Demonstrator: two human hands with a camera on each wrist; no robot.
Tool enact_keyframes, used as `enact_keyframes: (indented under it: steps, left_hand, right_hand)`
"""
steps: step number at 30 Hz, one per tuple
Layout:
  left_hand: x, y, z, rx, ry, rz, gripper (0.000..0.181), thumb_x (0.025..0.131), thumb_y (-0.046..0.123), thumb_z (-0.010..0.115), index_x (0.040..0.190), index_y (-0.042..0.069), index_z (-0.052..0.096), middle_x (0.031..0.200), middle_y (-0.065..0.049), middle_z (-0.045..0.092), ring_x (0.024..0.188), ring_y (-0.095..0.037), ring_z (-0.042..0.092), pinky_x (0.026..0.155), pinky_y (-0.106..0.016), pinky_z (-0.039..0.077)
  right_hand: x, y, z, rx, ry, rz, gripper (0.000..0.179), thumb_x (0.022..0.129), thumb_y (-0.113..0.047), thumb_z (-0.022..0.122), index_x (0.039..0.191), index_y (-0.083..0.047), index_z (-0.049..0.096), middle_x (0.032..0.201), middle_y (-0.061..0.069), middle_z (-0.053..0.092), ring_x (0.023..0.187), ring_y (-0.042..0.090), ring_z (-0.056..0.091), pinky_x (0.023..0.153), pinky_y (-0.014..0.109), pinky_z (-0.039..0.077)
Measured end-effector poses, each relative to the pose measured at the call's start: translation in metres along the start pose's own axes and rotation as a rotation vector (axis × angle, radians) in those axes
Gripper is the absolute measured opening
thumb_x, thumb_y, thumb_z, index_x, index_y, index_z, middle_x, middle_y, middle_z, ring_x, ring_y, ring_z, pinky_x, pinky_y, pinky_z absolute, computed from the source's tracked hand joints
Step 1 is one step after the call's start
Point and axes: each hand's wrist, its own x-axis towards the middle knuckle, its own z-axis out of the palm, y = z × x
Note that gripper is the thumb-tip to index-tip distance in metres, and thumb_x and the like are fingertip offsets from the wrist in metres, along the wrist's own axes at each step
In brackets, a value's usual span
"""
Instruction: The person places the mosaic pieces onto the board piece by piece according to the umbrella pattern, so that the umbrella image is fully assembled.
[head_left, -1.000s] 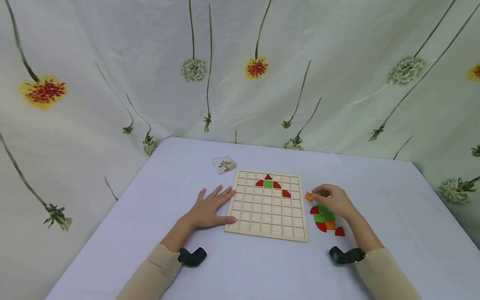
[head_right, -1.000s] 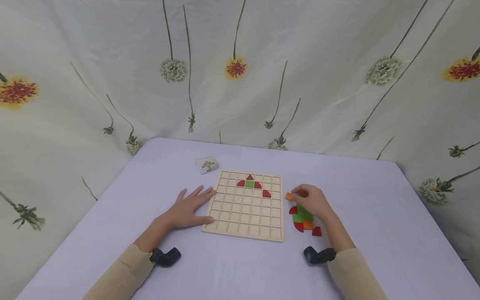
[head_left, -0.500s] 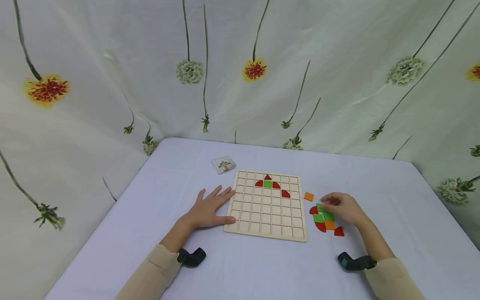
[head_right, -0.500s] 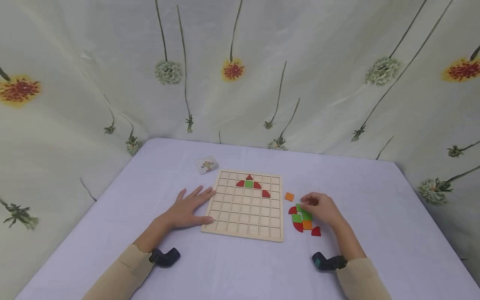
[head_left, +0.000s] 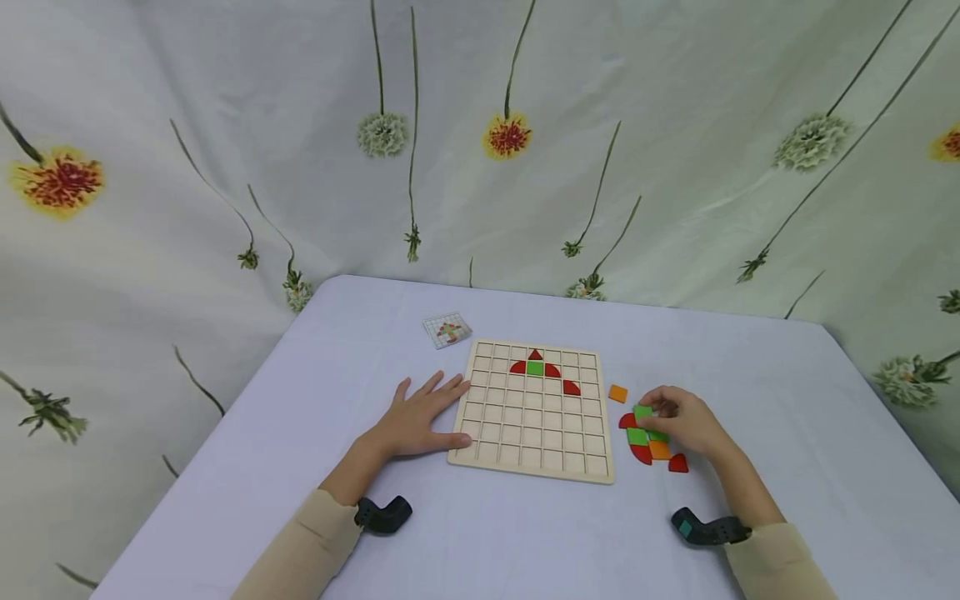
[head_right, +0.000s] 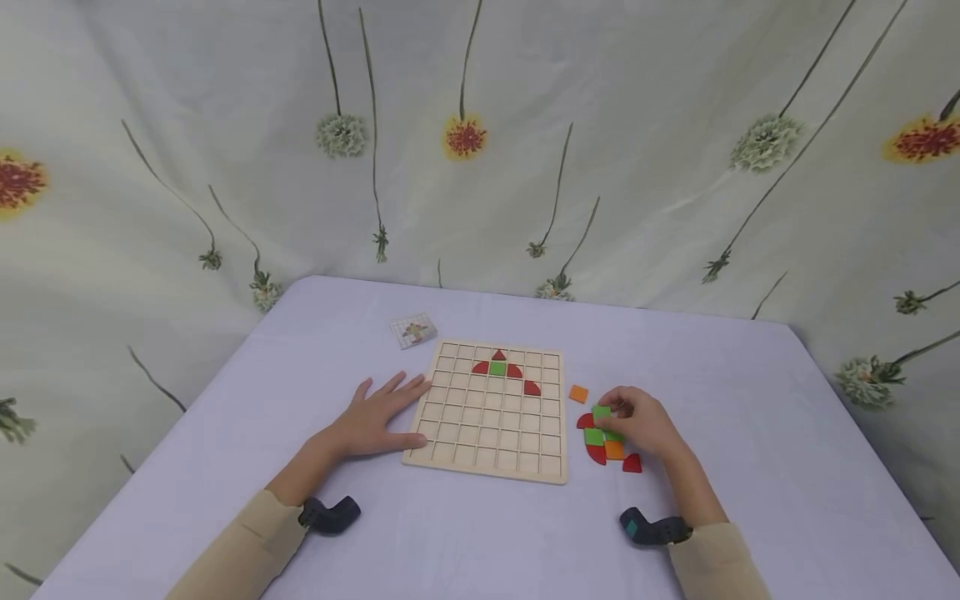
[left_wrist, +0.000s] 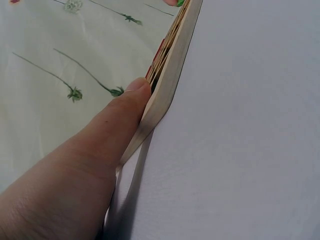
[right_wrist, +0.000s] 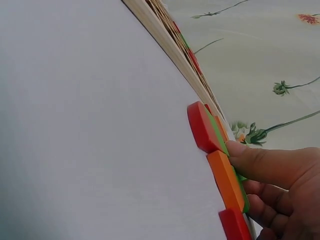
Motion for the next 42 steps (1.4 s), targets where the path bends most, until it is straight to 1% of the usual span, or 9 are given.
enact_keyframes:
  steps: [5, 8, 14, 22, 28, 34, 40, 42]
  left_hand:
    - [0.0, -0.001, 0.001, 0.0, 0.009, 0.007, 0.093, 0.081, 0.074, 0.056, 0.154, 0.023, 0.032, 0.159, 0.002, 0.026, 0.148, -0.028, 0.011, 0.11, -0.065, -0.003]
    - [0.0, -0.001, 0.001, -0.003, 0.003, 0.004, 0.093, 0.08, 0.074, 0.056, 0.154, 0.023, 0.032, 0.159, 0.002, 0.025, 0.148, -0.028, 0.01, 0.11, -0.065, -0.004]
    - [0.001, -0.003, 0.003, 0.006, -0.002, -0.002, 0.094, 0.08, 0.076, 0.054, 0.155, 0.024, 0.031, 0.16, 0.003, 0.024, 0.149, -0.027, 0.01, 0.11, -0.065, -0.004]
    - [0.0, 0.001, -0.001, 0.004, 0.0, 0.005, 0.093, 0.08, 0.074, 0.056, 0.154, 0.023, 0.032, 0.159, 0.002, 0.026, 0.148, -0.028, 0.011, 0.11, -0.065, -0.003]
    - [-0.001, 0.004, -0.003, 0.003, -0.008, -0.002, 0.093, 0.081, 0.073, 0.056, 0.154, 0.022, 0.032, 0.159, 0.002, 0.025, 0.148, -0.028, 0.01, 0.11, -0.066, -0.003]
    - [-0.001, 0.005, -0.003, 0.006, -0.016, -0.01, 0.093, 0.08, 0.074, 0.056, 0.155, 0.023, 0.031, 0.16, 0.002, 0.025, 0.149, -0.027, 0.009, 0.11, -0.065, -0.004]
    - [-0.001, 0.004, -0.002, 0.002, -0.012, -0.009, 0.093, 0.08, 0.074, 0.056, 0.155, 0.024, 0.031, 0.159, 0.003, 0.025, 0.149, -0.028, 0.009, 0.11, -0.065, -0.004]
    - [-0.001, 0.004, -0.002, 0.003, -0.01, -0.008, 0.093, 0.08, 0.074, 0.055, 0.154, 0.024, 0.031, 0.159, 0.002, 0.025, 0.149, -0.028, 0.01, 0.11, -0.065, -0.004]
  right_hand:
    - [0.0, -0.002, 0.0, 0.022, 0.021, 0.017, 0.023, 0.088, -0.017, 0.073, 0.103, -0.003, 0.065, 0.089, 0.007, 0.059, 0.084, 0.024, 0.052, 0.069, 0.031, 0.047]
    - [0.001, -0.002, -0.001, 0.042, 0.029, 0.028, 0.02, 0.09, -0.017, 0.071, 0.103, -0.002, 0.066, 0.088, 0.007, 0.061, 0.085, 0.024, 0.052, 0.071, 0.031, 0.048]
    - [0.007, -0.005, -0.002, 0.093, 0.042, 0.038, 0.022, 0.091, -0.021, 0.07, 0.103, -0.002, 0.066, 0.091, 0.007, 0.063, 0.086, 0.025, 0.052, 0.072, 0.029, 0.048]
    - [0.019, -0.019, 0.005, 0.124, 0.038, 0.011, 0.026, 0.091, -0.024, 0.071, 0.104, -0.002, 0.066, 0.093, 0.008, 0.064, 0.088, 0.025, 0.053, 0.073, 0.032, 0.046]
    - [0.028, -0.029, 0.012, 0.138, 0.023, -0.006, 0.022, 0.091, -0.021, 0.071, 0.102, -0.003, 0.066, 0.091, 0.007, 0.064, 0.084, 0.024, 0.053, 0.068, 0.03, 0.046]
    - [0.035, -0.036, 0.02, 0.184, -0.005, -0.063, 0.019, 0.091, -0.017, 0.071, 0.1, -0.001, 0.066, 0.089, 0.007, 0.064, 0.081, 0.023, 0.054, 0.065, 0.027, 0.049]
    - [0.041, -0.046, 0.029, 0.209, -0.021, -0.119, 0.018, 0.09, -0.014, 0.071, 0.1, 0.0, 0.066, 0.089, 0.007, 0.064, 0.08, 0.023, 0.055, 0.064, 0.028, 0.048]
    - [0.043, -0.051, 0.032, 0.213, -0.022, -0.115, 0.017, 0.09, -0.014, 0.071, 0.099, -0.001, 0.066, 0.088, 0.006, 0.064, 0.08, 0.022, 0.055, 0.064, 0.028, 0.047]
